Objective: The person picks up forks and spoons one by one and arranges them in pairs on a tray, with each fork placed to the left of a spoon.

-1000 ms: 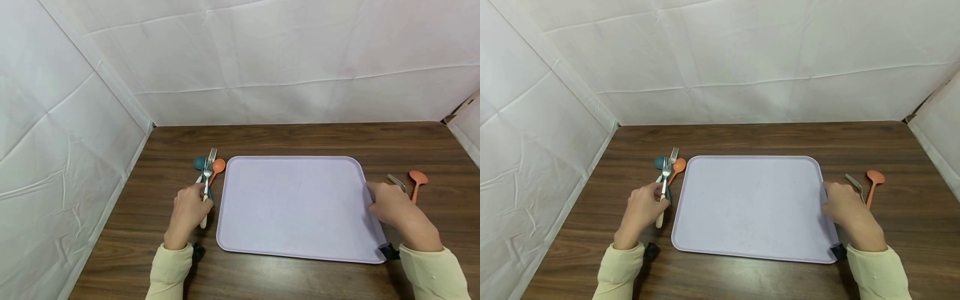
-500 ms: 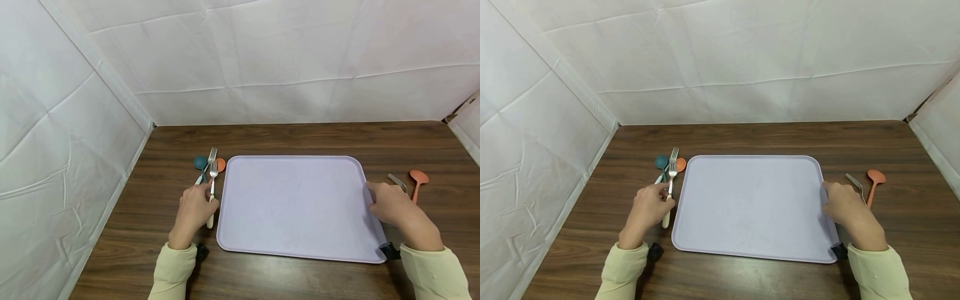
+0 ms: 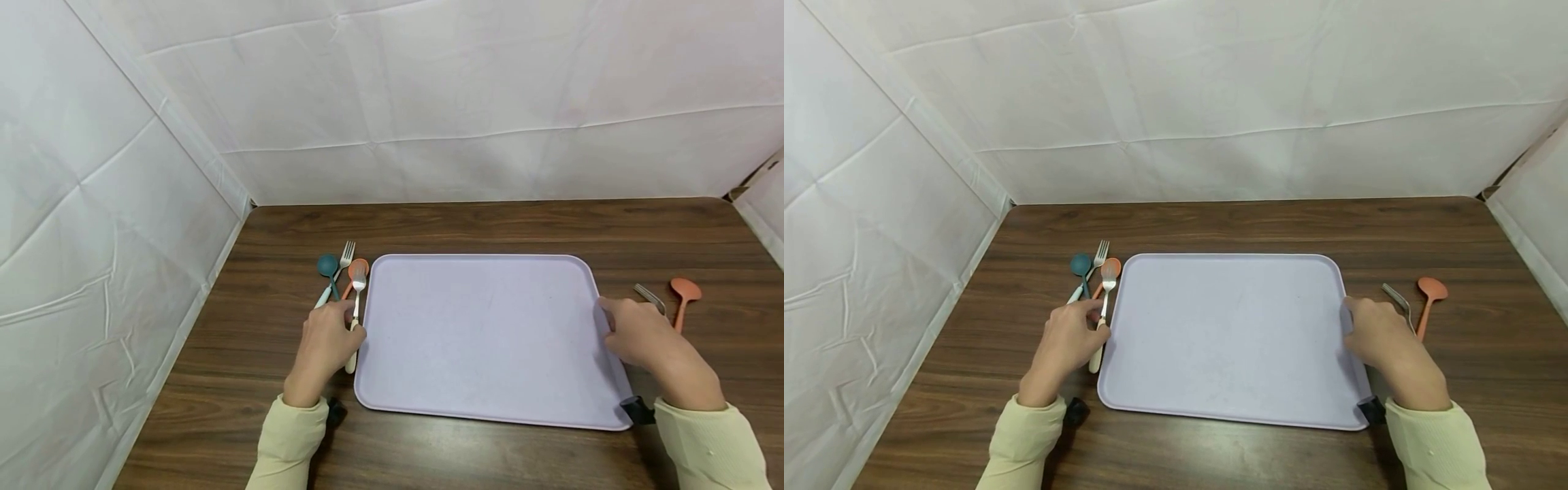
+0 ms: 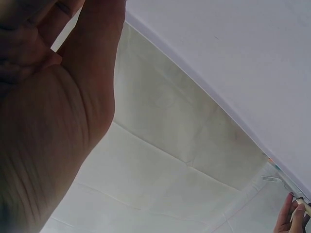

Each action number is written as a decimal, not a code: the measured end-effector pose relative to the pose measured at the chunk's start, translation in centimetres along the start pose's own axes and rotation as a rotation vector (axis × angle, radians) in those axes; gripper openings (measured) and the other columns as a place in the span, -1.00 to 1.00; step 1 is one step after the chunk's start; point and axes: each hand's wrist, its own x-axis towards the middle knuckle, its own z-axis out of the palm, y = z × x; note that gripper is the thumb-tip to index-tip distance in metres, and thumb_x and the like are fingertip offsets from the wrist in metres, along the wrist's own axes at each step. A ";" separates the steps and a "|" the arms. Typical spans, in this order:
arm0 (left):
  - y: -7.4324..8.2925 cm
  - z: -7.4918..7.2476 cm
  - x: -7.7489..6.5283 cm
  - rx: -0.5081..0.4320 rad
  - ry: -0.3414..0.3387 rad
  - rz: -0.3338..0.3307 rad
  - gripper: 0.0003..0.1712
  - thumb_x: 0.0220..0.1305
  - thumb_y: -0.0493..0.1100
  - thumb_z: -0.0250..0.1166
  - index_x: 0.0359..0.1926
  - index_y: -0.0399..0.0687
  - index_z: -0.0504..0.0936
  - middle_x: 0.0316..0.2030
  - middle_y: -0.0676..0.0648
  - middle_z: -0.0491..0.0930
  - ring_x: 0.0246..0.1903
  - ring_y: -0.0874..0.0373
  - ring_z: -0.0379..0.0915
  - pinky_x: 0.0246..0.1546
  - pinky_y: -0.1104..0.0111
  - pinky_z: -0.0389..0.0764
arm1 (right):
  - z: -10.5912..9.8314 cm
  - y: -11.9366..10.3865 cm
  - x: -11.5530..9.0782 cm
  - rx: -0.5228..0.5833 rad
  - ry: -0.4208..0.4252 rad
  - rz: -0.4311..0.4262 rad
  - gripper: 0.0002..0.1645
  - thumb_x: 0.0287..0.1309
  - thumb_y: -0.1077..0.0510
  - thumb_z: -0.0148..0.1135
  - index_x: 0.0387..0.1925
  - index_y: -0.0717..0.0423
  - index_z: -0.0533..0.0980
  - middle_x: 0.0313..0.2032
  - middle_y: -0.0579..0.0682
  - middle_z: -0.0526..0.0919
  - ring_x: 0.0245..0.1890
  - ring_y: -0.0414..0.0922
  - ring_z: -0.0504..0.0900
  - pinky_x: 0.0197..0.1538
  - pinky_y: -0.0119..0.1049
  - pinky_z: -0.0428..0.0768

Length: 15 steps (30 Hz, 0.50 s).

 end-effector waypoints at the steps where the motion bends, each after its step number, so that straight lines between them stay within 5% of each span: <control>1: 0.0 0.1 0.0 0.007 0.004 0.009 -0.89 -0.21 -0.32 0.22 -0.67 -0.12 0.43 -0.71 0.04 0.28 -0.66 0.12 0.21 -0.65 0.31 0.20 | 0.0 0.0 0.0 0.001 0.001 -0.002 -0.33 -0.19 0.39 0.14 0.07 0.60 0.30 -0.61 0.05 0.34 -0.55 0.06 0.37 -0.58 -0.23 0.27; 15: 1.0 1.0 -0.2 -0.014 0.028 0.034 -0.91 -0.19 -0.33 0.24 -0.59 -0.10 0.50 -0.67 0.06 0.30 -0.65 0.16 0.22 -0.70 0.36 0.18 | 0.2 0.4 0.1 0.002 0.005 0.004 -0.33 -0.18 0.36 0.15 0.08 0.57 0.30 -0.63 0.03 0.30 -0.54 0.07 0.37 -0.59 -0.22 0.26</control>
